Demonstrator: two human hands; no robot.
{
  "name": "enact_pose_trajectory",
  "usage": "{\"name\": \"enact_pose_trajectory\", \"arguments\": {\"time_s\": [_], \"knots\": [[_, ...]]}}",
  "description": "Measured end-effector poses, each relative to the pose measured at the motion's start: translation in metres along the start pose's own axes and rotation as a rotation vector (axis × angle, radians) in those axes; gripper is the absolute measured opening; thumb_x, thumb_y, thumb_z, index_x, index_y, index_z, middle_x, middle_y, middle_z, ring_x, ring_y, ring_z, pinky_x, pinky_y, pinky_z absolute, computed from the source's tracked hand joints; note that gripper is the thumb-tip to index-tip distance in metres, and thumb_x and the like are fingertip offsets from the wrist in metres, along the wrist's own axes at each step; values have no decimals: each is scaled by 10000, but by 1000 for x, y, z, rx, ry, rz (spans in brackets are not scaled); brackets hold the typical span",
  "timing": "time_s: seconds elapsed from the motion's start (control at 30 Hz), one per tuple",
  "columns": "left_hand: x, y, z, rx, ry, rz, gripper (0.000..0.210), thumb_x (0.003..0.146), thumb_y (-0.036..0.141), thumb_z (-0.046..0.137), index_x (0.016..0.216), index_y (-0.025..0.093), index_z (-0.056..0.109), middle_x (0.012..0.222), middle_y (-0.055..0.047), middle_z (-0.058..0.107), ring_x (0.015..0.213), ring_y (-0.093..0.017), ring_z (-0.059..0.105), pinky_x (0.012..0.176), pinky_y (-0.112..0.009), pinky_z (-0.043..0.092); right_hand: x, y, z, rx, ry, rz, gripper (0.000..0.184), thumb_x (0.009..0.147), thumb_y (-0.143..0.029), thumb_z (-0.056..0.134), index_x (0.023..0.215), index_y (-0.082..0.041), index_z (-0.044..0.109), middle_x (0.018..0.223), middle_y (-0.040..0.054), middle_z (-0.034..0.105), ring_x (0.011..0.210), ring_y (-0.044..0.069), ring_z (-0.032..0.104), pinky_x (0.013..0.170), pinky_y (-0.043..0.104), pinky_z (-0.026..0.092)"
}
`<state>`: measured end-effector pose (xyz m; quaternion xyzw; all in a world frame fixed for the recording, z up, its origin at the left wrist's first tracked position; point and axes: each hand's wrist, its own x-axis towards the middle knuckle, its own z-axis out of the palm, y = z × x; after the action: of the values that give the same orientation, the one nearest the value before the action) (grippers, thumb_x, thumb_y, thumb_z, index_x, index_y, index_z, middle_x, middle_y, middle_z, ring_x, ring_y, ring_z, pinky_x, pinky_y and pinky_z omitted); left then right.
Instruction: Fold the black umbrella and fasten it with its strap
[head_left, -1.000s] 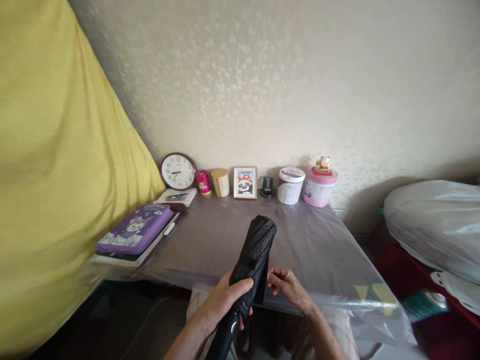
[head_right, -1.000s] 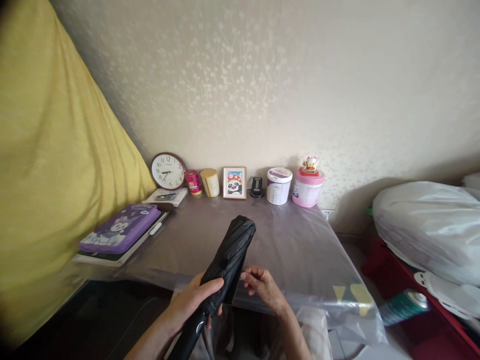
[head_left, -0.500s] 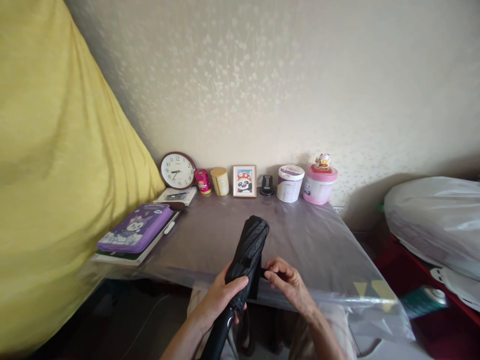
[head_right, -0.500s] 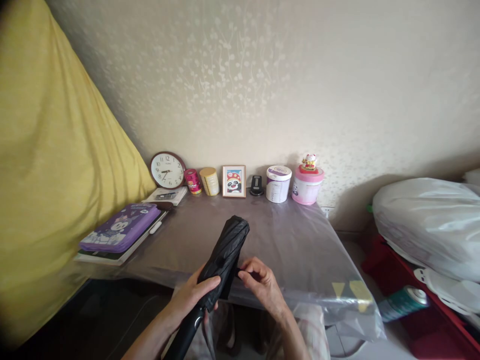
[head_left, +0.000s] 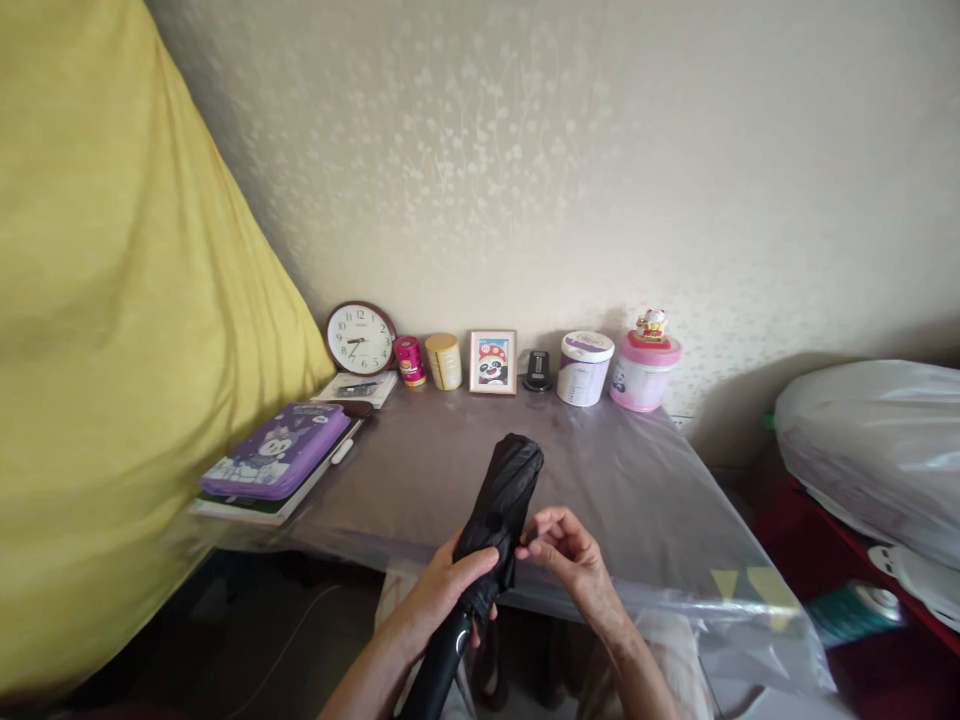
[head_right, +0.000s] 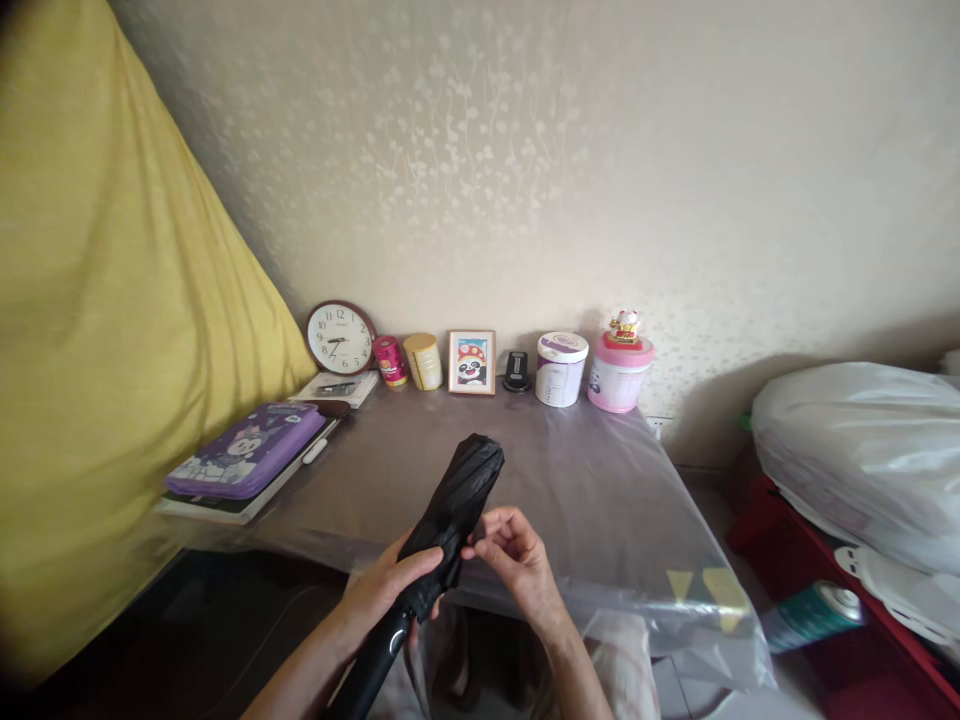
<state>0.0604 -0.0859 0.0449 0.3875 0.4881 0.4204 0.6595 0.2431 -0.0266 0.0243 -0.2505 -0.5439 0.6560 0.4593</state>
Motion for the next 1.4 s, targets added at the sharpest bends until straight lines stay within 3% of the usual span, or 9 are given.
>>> {"name": "enact_pose_trajectory", "arguments": {"time_s": [0.27,0.47,0.63,0.83,1.03,1.23,1.4], "knots": [[0,-5,-7,-32,43,-12,485,777,522,524,1055,128,468,600,-23,588,434,-115,522,356,-200,427,-12,10,-14,-239,70,2,141,838,-321,561,857,-197,626,756,4,625,759,124,565,778,235,397],[-1,-2,-7,-56,46,52,521,786,505,514,1181,175,435,587,-2,570,484,-136,543,345,-194,422,-27,19,-24,-312,96,-13,172,859,-336,520,839,-193,615,728,2,606,758,131,538,777,234,373],[-4,1,0,-20,37,28,663,752,494,567,1315,240,325,662,7,572,473,-136,567,339,-191,424,-21,-3,-13,-351,77,-102,137,865,-296,519,834,-202,613,746,-4,596,744,122,543,769,229,388],[-10,6,7,147,56,39,610,774,439,551,1325,317,319,669,16,567,496,-149,594,334,-173,418,-8,-17,7,-460,-31,-240,135,880,-255,491,878,-216,621,806,6,578,719,108,542,705,216,423],[-17,15,13,301,95,78,611,779,398,528,1343,315,308,591,54,515,427,-110,517,316,-163,380,-2,-14,8,-623,-113,-362,143,890,-206,474,941,-239,604,978,26,590,975,143,539,884,263,395],[-24,27,18,432,174,170,552,770,303,535,1307,290,408,556,68,548,436,-80,470,459,-166,389,-1,-12,8,-723,-104,-267,179,912,-253,433,954,-235,607,920,14,607,891,124,561,822,228,409],[-19,17,14,492,211,230,566,764,292,523,1317,275,406,695,37,621,611,-138,561,608,-210,423,3,-3,10,-735,-69,-277,168,899,-271,449,916,-222,609,870,30,596,831,137,552,781,243,419]]}}
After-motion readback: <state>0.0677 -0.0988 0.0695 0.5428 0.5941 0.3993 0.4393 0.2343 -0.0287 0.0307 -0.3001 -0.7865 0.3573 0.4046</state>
